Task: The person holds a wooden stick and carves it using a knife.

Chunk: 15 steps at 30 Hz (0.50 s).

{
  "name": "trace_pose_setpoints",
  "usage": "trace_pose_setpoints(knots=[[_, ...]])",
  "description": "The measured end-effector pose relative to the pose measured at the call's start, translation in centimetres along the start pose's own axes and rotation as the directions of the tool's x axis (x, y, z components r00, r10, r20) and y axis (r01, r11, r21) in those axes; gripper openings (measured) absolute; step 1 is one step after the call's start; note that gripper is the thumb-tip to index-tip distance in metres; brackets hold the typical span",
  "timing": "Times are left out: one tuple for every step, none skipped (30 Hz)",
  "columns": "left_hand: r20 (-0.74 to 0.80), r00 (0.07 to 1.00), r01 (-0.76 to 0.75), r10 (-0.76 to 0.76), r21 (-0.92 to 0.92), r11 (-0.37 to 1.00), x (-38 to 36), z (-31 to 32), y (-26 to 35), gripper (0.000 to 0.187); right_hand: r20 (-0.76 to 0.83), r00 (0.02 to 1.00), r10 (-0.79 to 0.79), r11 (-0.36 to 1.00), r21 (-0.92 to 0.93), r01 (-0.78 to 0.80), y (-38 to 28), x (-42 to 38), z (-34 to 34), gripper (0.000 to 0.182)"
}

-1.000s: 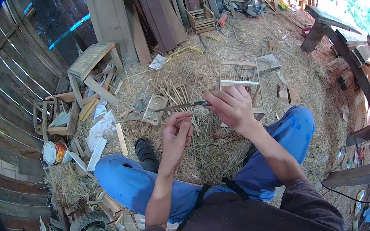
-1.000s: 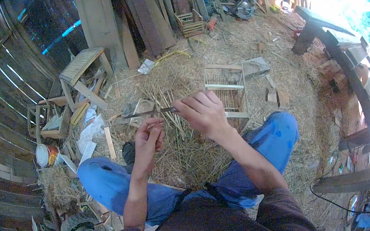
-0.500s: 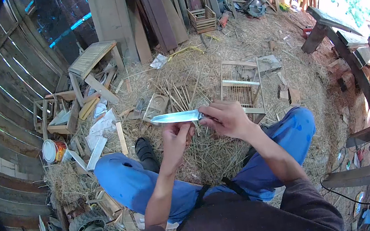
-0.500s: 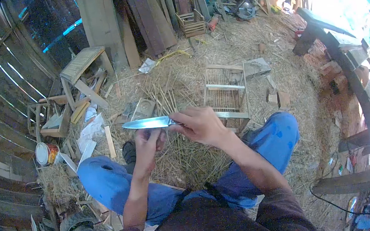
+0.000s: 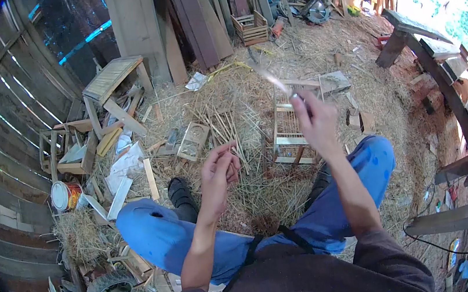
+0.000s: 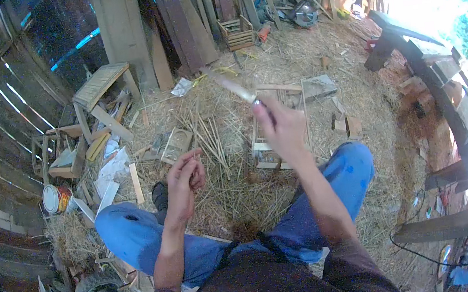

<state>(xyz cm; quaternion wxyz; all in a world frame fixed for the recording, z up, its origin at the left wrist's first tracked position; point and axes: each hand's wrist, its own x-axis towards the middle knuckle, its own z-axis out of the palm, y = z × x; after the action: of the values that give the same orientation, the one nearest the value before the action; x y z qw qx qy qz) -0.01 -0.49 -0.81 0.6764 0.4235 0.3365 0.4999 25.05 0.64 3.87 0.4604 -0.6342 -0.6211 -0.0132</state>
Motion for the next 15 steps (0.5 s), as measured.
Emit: trace_pose_setpoints(knots=[[0.000, 1.000, 0.009, -0.009, -0.002, 1.000, 0.1, -0.2, -0.1, 0.028, 0.035, 0.998, -0.056, 0.997, 0.064, 0.054, -0.6, -0.5, 0.4, 0.016], [0.000, 1.000, 0.020, -0.020, -0.002, 1.000, 0.2, -0.3, -0.2, 0.029, 0.067, 0.991, -0.112, 0.986, 0.131, 0.103, -1.2, -1.0, 1.1, 0.016], [0.002, 0.999, 0.035, -0.035, 0.001, 0.999, 0.2, -0.4, -0.2, 0.029, 0.094, 0.982, -0.164, 0.970, 0.198, 0.143, -1.7, -1.6, 1.8, 0.016], [-0.003, 0.999, 0.041, -0.041, 0.004, 0.999, 0.1, -0.3, -0.2, 0.028, 0.141, 0.963, -0.229, 0.959, 0.203, 0.198, -1.9, -2.1, 2.6, 0.017], [-0.005, 0.999, 0.049, -0.049, 0.008, 0.999, 0.2, 0.0, -0.1, 0.028, 0.186, 0.939, -0.288, 0.946, 0.208, 0.249, -2.1, -2.7, 3.5, 0.018], [-0.004, 0.998, 0.059, -0.059, 0.012, 0.998, 0.2, 0.2, -0.1, 0.027, 0.228, 0.911, -0.343, 0.931, 0.213, 0.297, -2.5, -2.9, 4.0, 0.020], [-0.011, 0.998, 0.060, -0.060, 0.009, 0.998, 0.3, 0.4, -0.1, 0.027, 0.238, 0.904, -0.355, 0.924, 0.238, 0.300, -2.7, -3.1, 4.3, 0.020], [-0.019, 0.998, 0.063, -0.063, 0.003, 0.998, 0.3, 0.6, -0.1, 0.026, 0.249, 0.897, -0.366, 0.917, 0.261, 0.302, -3.1, -3.3, 4.4, 0.021], [-0.027, 0.997, 0.066, -0.066, -0.004, 0.998, 0.3, 0.7, -0.2, 0.025, 0.262, 0.888, -0.378, 0.910, 0.284, 0.304, -3.3, -3.4, 4.4, 0.022], [-0.028, 0.997, 0.065, -0.066, -0.011, 0.998, 0.4, 0.8, -0.3, 0.024, 0.238, 0.902, -0.360, 0.911, 0.297, 0.286, -3.3, -3.5, 4.6, 0.024], [-0.030, 0.998, 0.062, -0.063, -0.017, 0.998, 0.5, 0.8, -0.4, 0.024, 0.230, 0.901, -0.367, 0.913, 0.273, 0.302, -3.2, -3.5, 4.6, 0.023], [-0.034, 0.998, 0.059, -0.060, -0.024, 0.998, 0.5, 0.8, -0.4, 0.023, 0.223, 0.900, -0.375, 0.914, 0.250, 0.319, -3.3, -3.4, 4.6, 0.023], [-0.021, 0.998, 0.053, -0.054, -0.011, 0.999, 0.5, 0.6, -0.6, 0.023, 0.214, 0.898, -0.383, 0.914, 0.225, 0.336, -3.3, -3.3, 4.5, 0.024], [-0.007, 0.999, 0.048, -0.048, 0.001, 0.999, 0.7, 0.3, -0.9, 0.023, 0.220, 0.900, -0.377, 0.919, 0.207, 0.335, -3.2, -3.3, 4.4, 0.024], [0.009, 0.999, 0.042, -0.042, 0.012, 0.999, 0.7, 0.4, -0.9, 0.023, 0.225, 0.901, -0.371, 0.924, 0.187, 0.334, -3.0, -3.3, 4.2, 0.025]])
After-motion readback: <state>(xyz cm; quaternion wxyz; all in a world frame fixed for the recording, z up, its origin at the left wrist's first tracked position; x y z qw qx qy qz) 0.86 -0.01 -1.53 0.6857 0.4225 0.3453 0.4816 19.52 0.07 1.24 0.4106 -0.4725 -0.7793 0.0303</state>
